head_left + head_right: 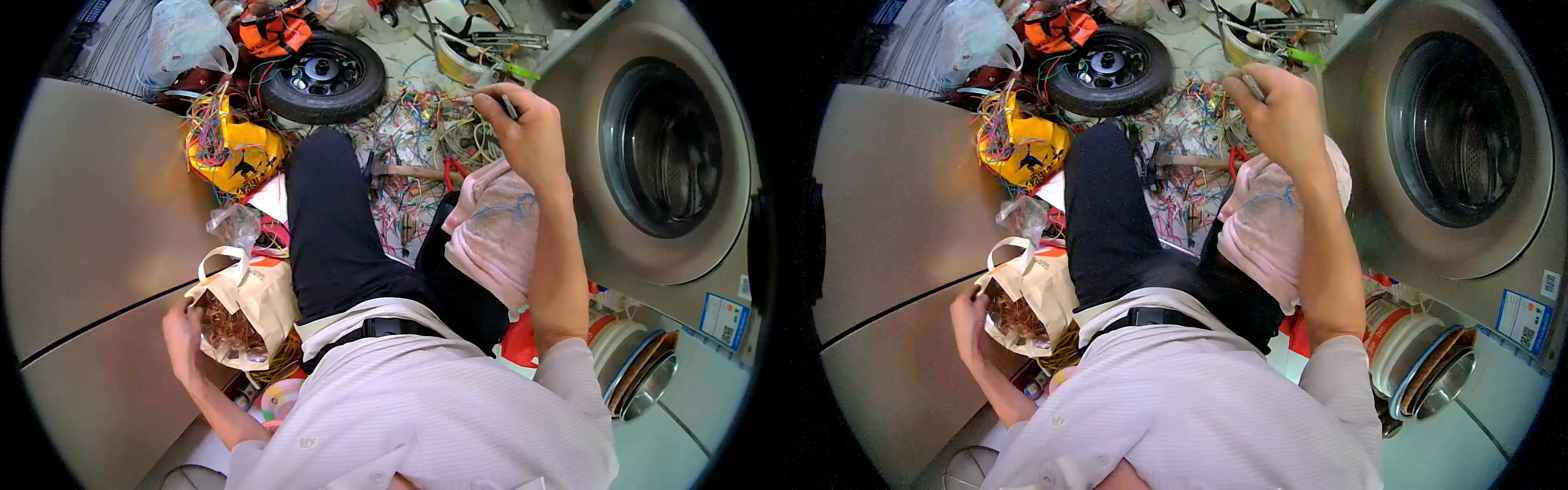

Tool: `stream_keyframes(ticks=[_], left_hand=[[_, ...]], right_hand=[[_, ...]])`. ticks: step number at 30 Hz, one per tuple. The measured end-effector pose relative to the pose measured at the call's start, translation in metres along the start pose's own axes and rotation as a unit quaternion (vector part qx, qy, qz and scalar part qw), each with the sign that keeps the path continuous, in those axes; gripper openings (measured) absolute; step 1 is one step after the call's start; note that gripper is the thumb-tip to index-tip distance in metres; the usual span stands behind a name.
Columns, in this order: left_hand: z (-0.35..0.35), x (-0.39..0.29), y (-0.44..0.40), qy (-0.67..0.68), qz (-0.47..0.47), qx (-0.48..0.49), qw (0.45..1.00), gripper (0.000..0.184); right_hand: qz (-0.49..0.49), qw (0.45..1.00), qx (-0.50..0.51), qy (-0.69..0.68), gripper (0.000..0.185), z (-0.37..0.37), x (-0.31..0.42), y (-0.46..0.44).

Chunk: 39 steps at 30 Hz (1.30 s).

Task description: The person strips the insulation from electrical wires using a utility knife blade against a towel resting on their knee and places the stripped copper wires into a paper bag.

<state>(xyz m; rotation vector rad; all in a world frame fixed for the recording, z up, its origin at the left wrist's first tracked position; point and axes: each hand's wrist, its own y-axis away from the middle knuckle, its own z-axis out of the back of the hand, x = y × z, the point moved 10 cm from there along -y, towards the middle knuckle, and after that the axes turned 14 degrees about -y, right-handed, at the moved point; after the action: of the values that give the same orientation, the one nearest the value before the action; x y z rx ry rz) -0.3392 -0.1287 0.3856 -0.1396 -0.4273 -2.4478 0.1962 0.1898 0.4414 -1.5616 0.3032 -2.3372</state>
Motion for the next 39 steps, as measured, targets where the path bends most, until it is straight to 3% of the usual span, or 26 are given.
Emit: stream_keyframes(ticks=[4,10,11,13,15,17,21,26,29,34,39], left_hand=[[0.068,-0.033,-0.013,-0.037,-0.002,-0.048,0.998,0.031],[0.116,-0.255,-0.068,0.145,-0.239,-0.126,0.952,0.03],[0.108,-0.306,-0.076,0.13,-0.3,-0.128,0.936,0.028],[0.053,-0.392,-0.108,0.163,-0.367,-0.026,0.915,0.031],[-0.009,-0.463,-0.132,0.074,-0.403,0.004,0.912,0.032],[-0.103,-0.507,-0.163,0.051,-0.397,0.078,0.913,0.032],[-0.209,-0.51,-0.195,0.041,-0.233,0.123,0.964,0.034],[-0.248,-0.512,-0.246,0.112,-0.153,0.113,0.975,0.036],[-0.243,-0.53,-0.26,0.126,-0.142,0.08,0.979,0.035],[-0.281,-0.541,-0.289,0.109,-0.073,0.107,0.986,0.03],[-0.265,-0.549,-0.289,0.141,-0.097,0.087,0.981,0.03]], right_hand=[[-0.008,0.997,0.045,0.059,0.022,0.003,-0.025,-0.005],[-0.062,0.987,0.085,0.122,0.021,0.0,-0.104,-0.001],[-0.073,0.977,0.109,0.166,0.023,0.0,-0.11,0.003],[-0.116,0.978,0.079,0.158,0.022,0.012,-0.111,0.004],[-0.137,0.987,0.021,0.086,0.021,0.027,-0.113,0.003],[-0.158,0.982,0.025,0.096,0.02,0.032,-0.116,0.007],[-0.158,0.982,-0.001,0.102,0.018,0.049,-0.113,0.014],[-0.192,0.974,-0.023,0.117,0.013,0.068,-0.108,0.016],[-0.196,0.972,-0.003,0.127,0.016,0.065,-0.103,0.009],[-0.193,0.976,0.015,0.104,0.016,0.05,-0.103,0.002],[-0.182,0.976,0.026,0.121,0.016,0.046,-0.101,-0.003]])
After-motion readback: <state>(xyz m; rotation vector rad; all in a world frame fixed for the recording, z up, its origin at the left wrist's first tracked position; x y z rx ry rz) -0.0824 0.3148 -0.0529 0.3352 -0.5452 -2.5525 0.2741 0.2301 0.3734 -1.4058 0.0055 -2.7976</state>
